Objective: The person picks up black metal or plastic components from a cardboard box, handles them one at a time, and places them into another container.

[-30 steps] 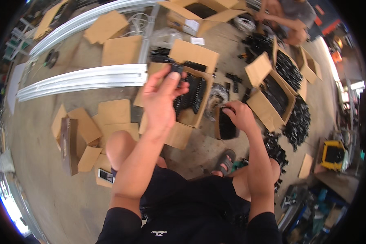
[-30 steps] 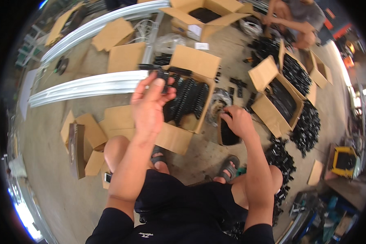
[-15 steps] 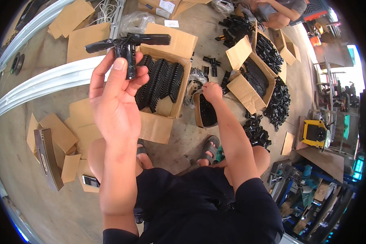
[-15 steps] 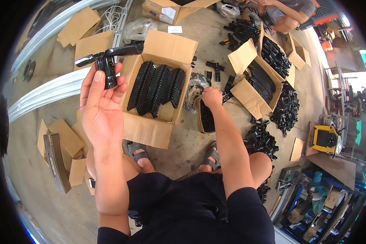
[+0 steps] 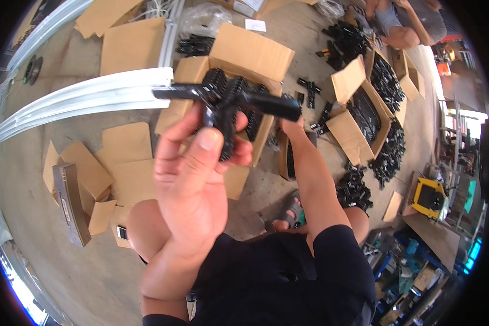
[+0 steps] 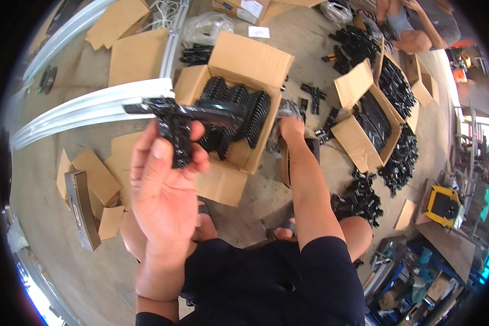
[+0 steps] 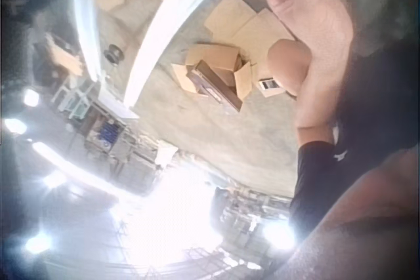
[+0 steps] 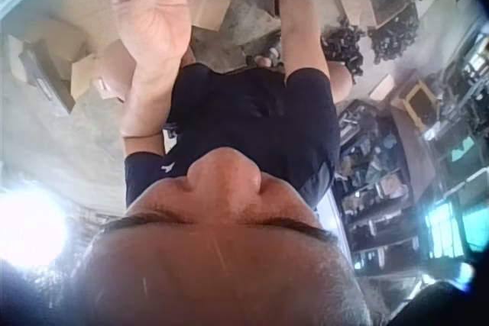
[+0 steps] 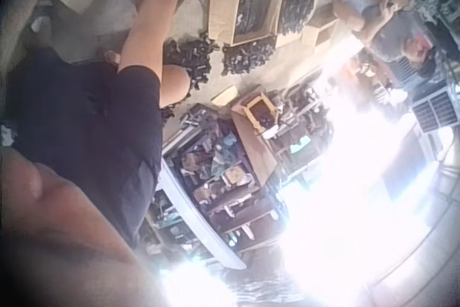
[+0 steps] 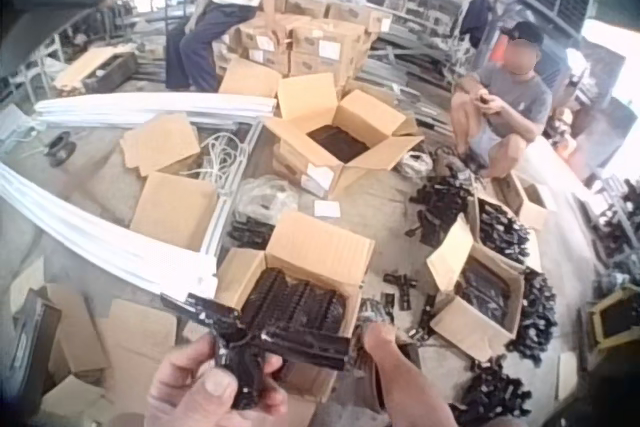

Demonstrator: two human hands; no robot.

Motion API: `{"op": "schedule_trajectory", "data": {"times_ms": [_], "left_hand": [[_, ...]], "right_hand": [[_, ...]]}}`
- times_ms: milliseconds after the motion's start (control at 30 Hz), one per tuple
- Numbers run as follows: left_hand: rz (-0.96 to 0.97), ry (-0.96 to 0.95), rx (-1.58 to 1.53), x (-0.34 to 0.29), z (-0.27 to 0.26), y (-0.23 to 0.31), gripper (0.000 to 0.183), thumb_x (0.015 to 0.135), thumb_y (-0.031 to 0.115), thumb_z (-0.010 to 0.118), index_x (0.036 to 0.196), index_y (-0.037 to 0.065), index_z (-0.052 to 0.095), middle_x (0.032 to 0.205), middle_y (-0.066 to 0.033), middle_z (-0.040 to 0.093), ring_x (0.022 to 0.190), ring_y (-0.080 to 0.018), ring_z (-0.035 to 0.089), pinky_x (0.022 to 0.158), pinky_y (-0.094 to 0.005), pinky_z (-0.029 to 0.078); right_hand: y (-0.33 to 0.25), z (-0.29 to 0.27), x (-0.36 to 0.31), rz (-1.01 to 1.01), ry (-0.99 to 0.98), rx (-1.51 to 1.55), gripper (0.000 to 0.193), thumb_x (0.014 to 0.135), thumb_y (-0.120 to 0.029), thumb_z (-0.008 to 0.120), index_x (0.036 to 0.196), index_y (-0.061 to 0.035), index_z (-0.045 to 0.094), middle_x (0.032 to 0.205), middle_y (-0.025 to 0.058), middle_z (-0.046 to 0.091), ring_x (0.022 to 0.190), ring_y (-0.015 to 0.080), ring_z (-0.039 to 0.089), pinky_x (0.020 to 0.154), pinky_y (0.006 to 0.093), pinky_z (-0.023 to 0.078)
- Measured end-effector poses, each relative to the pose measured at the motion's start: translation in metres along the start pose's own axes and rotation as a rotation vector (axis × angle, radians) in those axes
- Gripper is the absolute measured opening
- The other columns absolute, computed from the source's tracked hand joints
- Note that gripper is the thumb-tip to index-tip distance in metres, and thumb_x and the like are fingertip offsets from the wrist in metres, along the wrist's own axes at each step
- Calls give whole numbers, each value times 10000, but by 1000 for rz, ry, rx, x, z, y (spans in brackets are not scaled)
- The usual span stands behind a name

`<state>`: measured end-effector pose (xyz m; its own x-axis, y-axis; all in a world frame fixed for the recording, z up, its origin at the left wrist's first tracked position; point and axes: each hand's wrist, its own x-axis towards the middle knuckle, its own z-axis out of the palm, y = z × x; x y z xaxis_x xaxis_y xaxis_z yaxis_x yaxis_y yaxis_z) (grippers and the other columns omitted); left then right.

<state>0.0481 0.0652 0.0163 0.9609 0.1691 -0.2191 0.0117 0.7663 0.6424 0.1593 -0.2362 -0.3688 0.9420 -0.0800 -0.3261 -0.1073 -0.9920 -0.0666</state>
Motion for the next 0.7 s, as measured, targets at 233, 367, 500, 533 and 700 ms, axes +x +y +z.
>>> {"op": "schedule_trajectory", "data": {"times_ms": [233, 367, 500, 533, 700], "left_hand": [[-112, 78, -60, 0, -4, -5, 347, 992, 104, 654, 1324, 29, 584, 1125, -198, 715, 867, -233, 731, 777, -363, 611], [-141, 96, -49, 3, 0, -14, 325, 1006, 154, 644, 1310, 56, 586, 1136, -177, 716, 877, -218, 722, 793, -349, 601], [-134, 101, 1, 3, -4, -17, 309, 1020, 220, 630, 1296, 91, 577, 1157, -149, 708, 925, -203, 696, 837, -334, 577], [-139, 97, 9, 3, -3, -21, 310, 1019, 220, 632, 1295, 91, 576, 1158, -147, 707, 934, -203, 695, 844, -335, 574], [-121, 122, 27, 1, -3, -36, 385, 1000, 202, 668, 1344, 64, 561, 1145, -153, 712, 960, -217, 707, 885, -347, 573]], "right_hand": [[-38, -10, -1, 107, -129, 13, 332, 992, -163, 471, 1097, -22, 752, 1168, 171, 737, 1166, 378, 663, 932, 442, 572], [-2, 5, -6, 13, 0, -110, 300, 980, -171, 506, 1065, -29, 756, 1088, 176, 753, 1070, 384, 698, 889, 459, 583], [-29, -51, -36, -92, 96, 257, 215, 936, -173, 603, 984, -35, 760, 968, 191, 759, 941, 347, 736, 817, 456, 584], [-32, -67, -49, -108, 249, 470, 163, 885, -145, 692, 964, -15, 750, 856, 182, 747, 807, 275, 744, 743, 413, 574], [-89, -185, -124, -125, 206, 1433, 180, 934, -130, 703, 1096, -90, 769, 969, 84, 775, 758, 193, 696, 753, 335, 574]]}}
